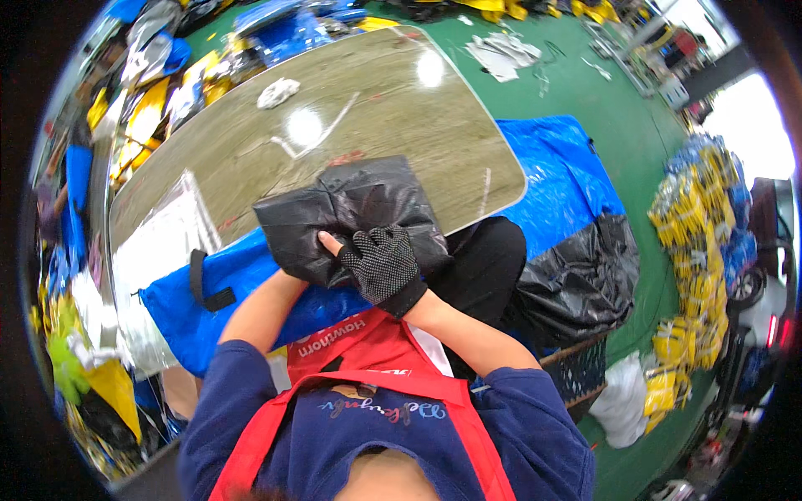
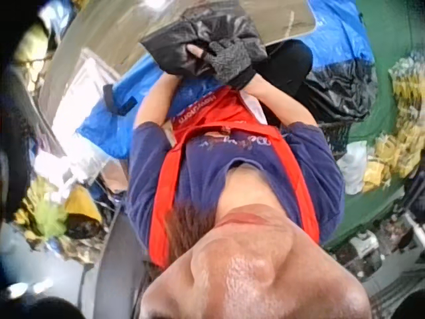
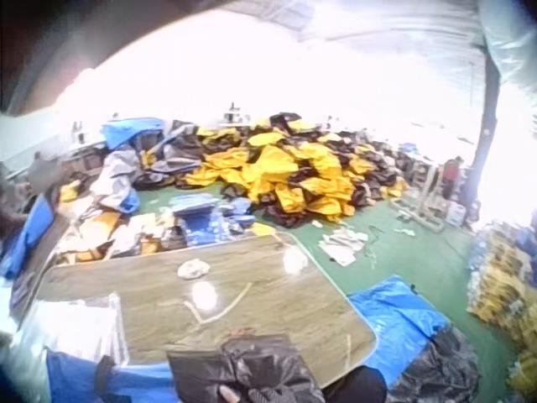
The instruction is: The person repeatedly folds blue and black delivery bags on a table, then places each folded bag into a clear plastic sleeve. The person seals the sleeve and sets it aside, repeating the same sequence for multiple bags.
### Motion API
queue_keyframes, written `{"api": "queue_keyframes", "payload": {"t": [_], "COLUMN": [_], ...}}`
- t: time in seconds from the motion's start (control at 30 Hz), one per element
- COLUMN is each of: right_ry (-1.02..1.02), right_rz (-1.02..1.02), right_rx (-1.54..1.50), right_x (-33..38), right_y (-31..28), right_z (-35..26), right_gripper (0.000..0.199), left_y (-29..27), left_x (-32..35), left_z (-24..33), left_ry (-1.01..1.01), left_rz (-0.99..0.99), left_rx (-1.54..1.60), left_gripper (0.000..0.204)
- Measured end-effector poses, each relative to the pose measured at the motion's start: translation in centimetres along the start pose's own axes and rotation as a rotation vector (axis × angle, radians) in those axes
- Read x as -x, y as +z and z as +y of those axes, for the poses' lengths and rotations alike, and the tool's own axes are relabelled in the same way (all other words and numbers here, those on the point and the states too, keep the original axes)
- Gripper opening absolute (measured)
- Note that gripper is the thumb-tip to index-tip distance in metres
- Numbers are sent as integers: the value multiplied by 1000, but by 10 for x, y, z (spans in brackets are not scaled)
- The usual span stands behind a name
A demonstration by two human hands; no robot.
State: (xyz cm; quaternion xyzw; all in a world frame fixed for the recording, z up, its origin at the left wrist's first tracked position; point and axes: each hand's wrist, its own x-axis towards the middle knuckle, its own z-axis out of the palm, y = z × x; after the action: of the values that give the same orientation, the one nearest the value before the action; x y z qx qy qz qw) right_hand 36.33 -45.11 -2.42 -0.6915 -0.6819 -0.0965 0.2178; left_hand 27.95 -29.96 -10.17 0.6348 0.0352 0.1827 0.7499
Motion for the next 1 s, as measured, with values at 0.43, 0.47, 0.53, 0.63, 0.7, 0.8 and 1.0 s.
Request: {"api": "queue_keyframes", "payload": {"t": [0.43, 0.47, 0.53, 0.63, 0.7, 0.8, 1.0], "right_ry": [-73, 150, 261, 136, 66, 60, -24], "right_rz": [-386, -683, -394, -488, -424, -517, -320], "right_rx": [-219, -347, -423, 123, 280, -78, -139], "right_x": [-40, -59, -54, -51, -40, -40, -1], "right_y": [26, 20, 46, 75, 102, 86, 113], "right_z": [-51, -53, -62, -88, -99, -119, -105], "right_gripper": [91, 89, 84, 71, 65, 61, 54], "left_y": [-179, -176, -168, -119, -108, -101, -17], "left_x": [388, 405, 410, 364, 369, 393, 203], "left_z": [76, 76, 86, 140, 146, 140, 240], "left_ry": [-655, -778, -716, -683, -630, -582, -424], "left_rz": [1361, 1392, 1343, 1149, 1072, 1073, 724], "left_rx": [-1154, -745, -162, 350, 342, 335, 178], "left_gripper": [79, 78, 78, 79, 78, 76, 80]}}
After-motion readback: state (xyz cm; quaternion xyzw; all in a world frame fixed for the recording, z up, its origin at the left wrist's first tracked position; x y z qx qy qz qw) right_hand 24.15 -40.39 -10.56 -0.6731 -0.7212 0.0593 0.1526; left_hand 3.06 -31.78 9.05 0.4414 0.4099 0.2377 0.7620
